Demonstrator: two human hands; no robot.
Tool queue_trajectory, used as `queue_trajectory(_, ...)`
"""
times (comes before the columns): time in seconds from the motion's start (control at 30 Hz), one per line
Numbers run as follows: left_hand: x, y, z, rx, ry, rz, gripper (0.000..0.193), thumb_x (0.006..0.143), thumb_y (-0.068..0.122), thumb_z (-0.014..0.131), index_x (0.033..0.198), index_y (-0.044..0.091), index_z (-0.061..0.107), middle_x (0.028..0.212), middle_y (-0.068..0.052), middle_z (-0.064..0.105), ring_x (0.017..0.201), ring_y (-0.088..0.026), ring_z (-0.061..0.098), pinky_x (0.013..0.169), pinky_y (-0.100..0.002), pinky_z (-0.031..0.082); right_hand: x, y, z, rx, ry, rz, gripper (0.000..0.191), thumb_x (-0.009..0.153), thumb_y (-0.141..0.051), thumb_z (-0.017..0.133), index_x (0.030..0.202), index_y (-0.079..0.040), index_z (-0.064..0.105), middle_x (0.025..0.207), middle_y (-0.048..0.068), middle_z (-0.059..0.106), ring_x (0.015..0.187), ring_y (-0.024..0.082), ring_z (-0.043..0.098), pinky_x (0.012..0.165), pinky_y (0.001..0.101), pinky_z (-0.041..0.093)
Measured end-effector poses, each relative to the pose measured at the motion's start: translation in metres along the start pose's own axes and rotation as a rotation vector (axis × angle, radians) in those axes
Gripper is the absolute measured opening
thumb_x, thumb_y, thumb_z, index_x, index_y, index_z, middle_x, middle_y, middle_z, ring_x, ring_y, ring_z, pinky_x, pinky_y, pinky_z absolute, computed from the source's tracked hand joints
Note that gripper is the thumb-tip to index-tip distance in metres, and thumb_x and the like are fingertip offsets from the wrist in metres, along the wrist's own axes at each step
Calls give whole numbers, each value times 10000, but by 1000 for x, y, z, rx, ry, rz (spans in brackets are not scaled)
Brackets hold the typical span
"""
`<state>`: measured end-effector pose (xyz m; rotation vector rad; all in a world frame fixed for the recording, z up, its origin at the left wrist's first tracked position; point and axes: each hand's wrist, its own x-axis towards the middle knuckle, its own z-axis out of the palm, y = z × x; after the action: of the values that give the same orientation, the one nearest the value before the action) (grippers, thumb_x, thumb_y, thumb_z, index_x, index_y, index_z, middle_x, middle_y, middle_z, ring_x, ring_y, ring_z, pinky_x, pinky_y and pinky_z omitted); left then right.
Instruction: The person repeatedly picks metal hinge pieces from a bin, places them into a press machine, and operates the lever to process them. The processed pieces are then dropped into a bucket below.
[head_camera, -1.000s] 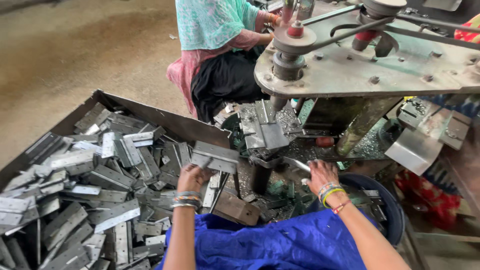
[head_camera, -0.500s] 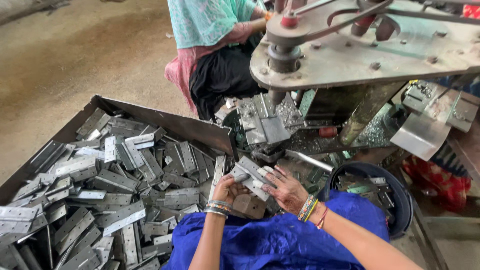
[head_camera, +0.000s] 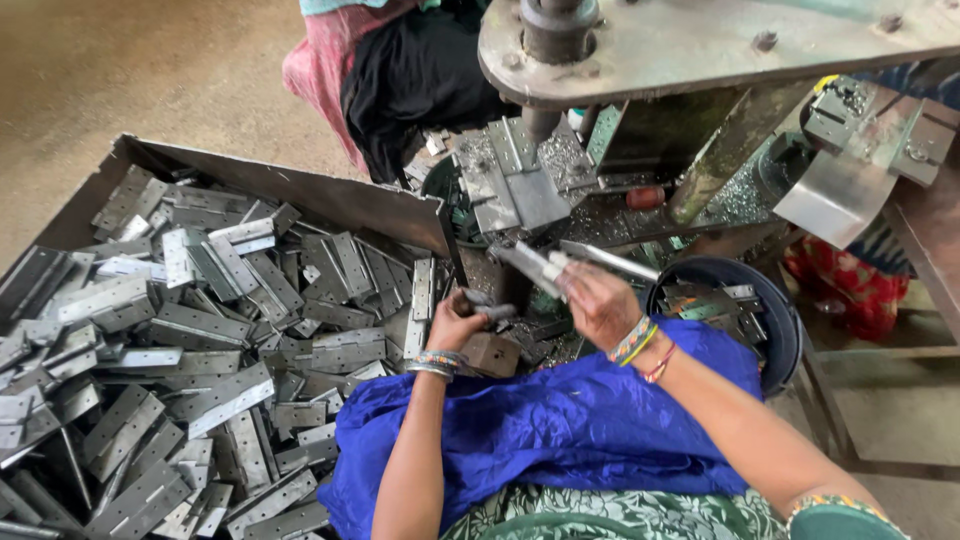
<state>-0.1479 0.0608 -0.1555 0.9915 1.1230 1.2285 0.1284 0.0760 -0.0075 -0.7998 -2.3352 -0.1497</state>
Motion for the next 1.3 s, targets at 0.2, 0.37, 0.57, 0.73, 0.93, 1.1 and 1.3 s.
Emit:
queue_trajectory(0.2, 15, -33, -7, -7, 242, 212, 72, 859, 2, 731, 912, 2, 681, 826, 4, 687, 739, -69, 618, 666, -236, 514, 15, 39, 9, -98, 7, 61, 284, 864, -3, 663, 1144, -17, 708, 1201, 173, 715, 1110, 329, 707, 979, 396, 580)
queue_trajectory(0.37, 12, -25, -10, -25, 243, 221, 70, 864, 11, 698, 931, 5, 717, 835, 16, 721, 740, -49, 638, 680, -222, 525, 29, 61, 54, -164, -165, 124, 354, 894, -43, 631, 1241, -52, 700, 1328, 139, 664, 1195, 295, 659, 1086, 399, 501)
queue_trajectory(0.57, 9, -7, 0, -9, 245, 208, 105, 891, 24, 708, 986, -12, 731, 861, 12, 722, 772, -52, 637, 706, -225, 526, 23, 70, 104, -266, -261, 194, 354, 947, -115, 584, 1287, -137, 682, 1423, 143, 617, 1276, 282, 619, 1193, 459, 364)
queue_trajectory(0.73, 2, 19, 12, 64, 201, 233, 220, 838, 28, 709, 1057, 16, 721, 931, 25, 739, 838, -38, 661, 776, -203, 539, 34, 79, 117, -234, -249, 218, 383, 913, -80, 578, 1276, -147, 679, 1436, 152, 606, 1286, 287, 602, 1183, 473, 358)
queue_trajectory(0.93, -9, 43, 24, 244, 313, 93, 317, 759, 103, 905, 998, 11, 719, 795, -34, 672, 713, -80, 570, 643, -260, 489, 56, 81, 109, -247, -266, 207, 448, 916, -56, 598, 1355, -142, 625, 1443, 133, 610, 1360, 291, 576, 1237, 407, 386)
queue_trajectory(1.1, -3, 42, 26, 232, 412, 205, 224, 792, 99, 820, 995, 38, 747, 846, -9, 744, 740, -75, 654, 687, -255, 542, 27, 76, 45, -123, -322, 356, 536, 906, -237, 679, 1413, -109, 560, 1428, 133, 593, 1235, 350, 587, 1065, 447, 453)
queue_trajectory(1.3, -11, 51, 32, 397, 520, 253, 299, 760, 141, 852, 1030, 48, 765, 873, -55, 747, 744, -122, 682, 701, -279, 558, -21, 80, 4, -346, -682, 572, 574, 851, -301, 701, 1366, -100, 546, 1222, 115, 635, 1130, 328, 629, 936, 470, 524)
